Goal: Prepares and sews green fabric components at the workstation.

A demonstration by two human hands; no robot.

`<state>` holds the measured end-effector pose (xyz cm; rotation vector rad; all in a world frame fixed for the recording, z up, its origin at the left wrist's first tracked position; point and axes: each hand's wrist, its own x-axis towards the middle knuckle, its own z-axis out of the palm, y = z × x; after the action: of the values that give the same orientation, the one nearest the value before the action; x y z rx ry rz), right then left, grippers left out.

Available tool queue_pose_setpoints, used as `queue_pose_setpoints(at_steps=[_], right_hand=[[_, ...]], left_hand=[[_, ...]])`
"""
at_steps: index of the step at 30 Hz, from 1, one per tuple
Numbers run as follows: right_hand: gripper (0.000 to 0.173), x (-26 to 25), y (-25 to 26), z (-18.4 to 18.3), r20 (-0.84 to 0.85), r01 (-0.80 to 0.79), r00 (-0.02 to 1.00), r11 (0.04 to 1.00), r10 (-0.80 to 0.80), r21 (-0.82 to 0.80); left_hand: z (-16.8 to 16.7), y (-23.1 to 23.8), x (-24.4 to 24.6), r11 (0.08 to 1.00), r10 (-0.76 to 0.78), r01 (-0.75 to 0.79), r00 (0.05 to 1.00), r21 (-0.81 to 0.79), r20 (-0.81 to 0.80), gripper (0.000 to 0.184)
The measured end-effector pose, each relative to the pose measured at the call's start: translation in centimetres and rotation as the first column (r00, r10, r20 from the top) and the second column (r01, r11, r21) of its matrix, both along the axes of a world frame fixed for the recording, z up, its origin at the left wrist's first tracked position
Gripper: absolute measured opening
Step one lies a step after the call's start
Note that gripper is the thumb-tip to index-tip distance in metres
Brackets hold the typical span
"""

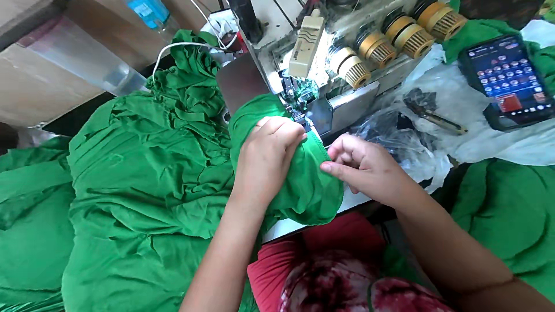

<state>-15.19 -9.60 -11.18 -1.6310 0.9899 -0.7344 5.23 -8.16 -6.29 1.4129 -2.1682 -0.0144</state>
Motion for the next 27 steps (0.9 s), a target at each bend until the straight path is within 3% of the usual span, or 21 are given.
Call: queue_pose_setpoints(at_steps=[4, 13, 15, 19, 21, 24, 27], right_hand=[[0.01, 0.4, -0.2, -0.2, 0.065, -0.01, 0.998, 1.0, 0.009, 0.024], [0.006, 1.0, -0.4, -0.5, 0.109, 0.004, 0.994, 1.0, -0.005, 0.015], [0.008, 1.1, -0.3, -0.4, 0.103, 0.026, 0.994, 1.0, -0.027, 0.012], [0.009, 1.2, 0.1, -0.2, 0.12, 0.061, 0.991, 0.997, -0.065, 0.039], [0.009, 1.1, 0.1, -0.8, 0.128, 0.01, 0.992, 0.999, -0.006, -0.034], [0.021, 0.2, 0.1, -1.0, 0.029, -0.08, 0.996, 0.977, 0.087, -0.199], [0.024, -2.0, -0.2, -0.2, -0.13, -0.018, 0.991, 0.898, -0.044, -0.44]], left_hand=[[-1.0, -0.7, 0.8, 0.999, -0.005, 0.005, 1.0, -0.053, -0.011, 0.013], [-0.8, -1.5, 1.8, 1.0, -0.019, 0.018, 0.999, -0.013, -0.04, 0.009], [-0.5, -1.3, 1.6, 1.0, 0.009, -0.008, 1.0, 0.009, -0.018, 0.016], [0.0, 0.7, -1.2, 0.982, 0.16, -0.17, 0.981, 0.085, 0.11, 0.046], [-0.7, 1.3, -1.9, 0.969, 0.219, -0.231, 0.968, 0.088, 0.123, 0.054], [-1.9, 0.8, -0.6, 0.974, 0.215, -0.219, 0.974, 0.055, 0.075, 0.045], [-1.2, -0.6, 0.9, 0.978, 0.167, -0.169, 0.986, 0.12, 0.027, 0.036]])
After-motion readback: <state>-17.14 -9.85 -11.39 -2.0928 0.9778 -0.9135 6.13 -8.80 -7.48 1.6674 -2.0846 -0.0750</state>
